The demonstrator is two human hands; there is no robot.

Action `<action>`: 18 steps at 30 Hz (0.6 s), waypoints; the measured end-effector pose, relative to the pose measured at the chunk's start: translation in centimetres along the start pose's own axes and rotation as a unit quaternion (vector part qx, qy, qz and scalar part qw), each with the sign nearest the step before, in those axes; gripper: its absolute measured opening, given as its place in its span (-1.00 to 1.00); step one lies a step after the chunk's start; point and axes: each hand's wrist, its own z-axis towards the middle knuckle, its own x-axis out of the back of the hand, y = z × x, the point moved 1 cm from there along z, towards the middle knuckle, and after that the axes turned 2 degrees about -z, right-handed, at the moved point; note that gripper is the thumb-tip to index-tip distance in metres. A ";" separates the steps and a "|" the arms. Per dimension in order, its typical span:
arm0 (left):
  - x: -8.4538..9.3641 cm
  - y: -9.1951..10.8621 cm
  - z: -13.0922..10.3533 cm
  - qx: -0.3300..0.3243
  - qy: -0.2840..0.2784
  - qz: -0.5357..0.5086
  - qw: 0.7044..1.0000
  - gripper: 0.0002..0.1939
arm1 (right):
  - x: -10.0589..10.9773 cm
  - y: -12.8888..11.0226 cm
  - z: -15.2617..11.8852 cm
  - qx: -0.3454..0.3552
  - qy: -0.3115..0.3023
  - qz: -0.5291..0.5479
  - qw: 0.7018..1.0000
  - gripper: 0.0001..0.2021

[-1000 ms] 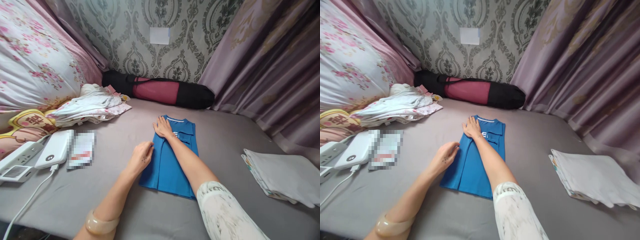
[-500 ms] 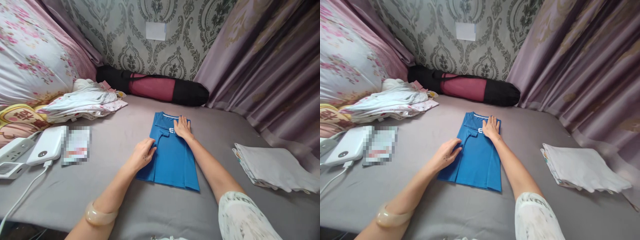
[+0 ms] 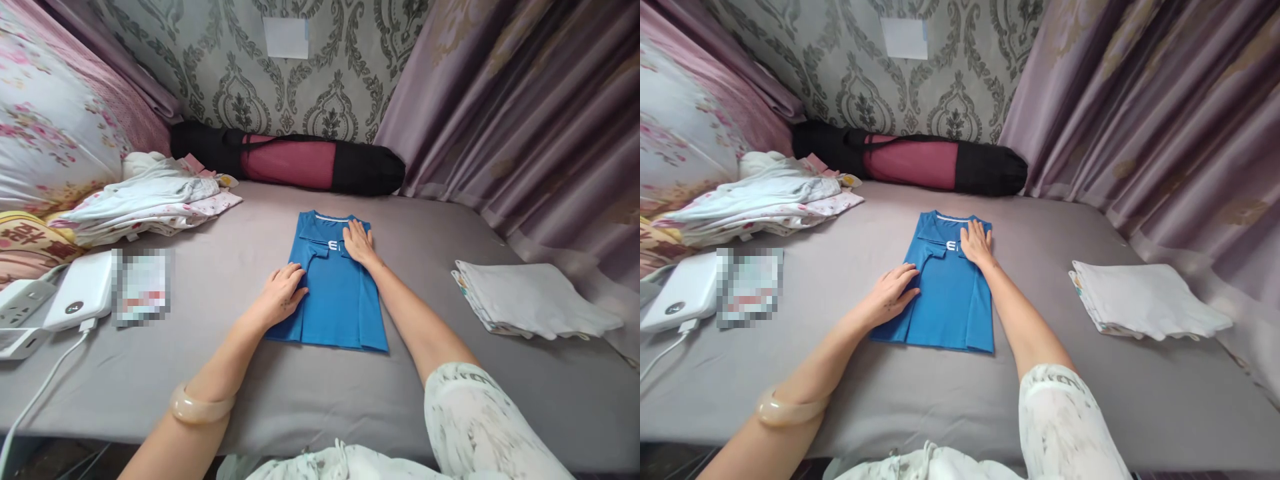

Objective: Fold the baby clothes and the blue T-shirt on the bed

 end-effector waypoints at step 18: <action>-1.2 0.8 7.4 -0.020 -0.063 0.091 0.994 -0.45 | -0.1 -0.4 -10.1 0.131 -0.071 -0.086 0.985 -0.30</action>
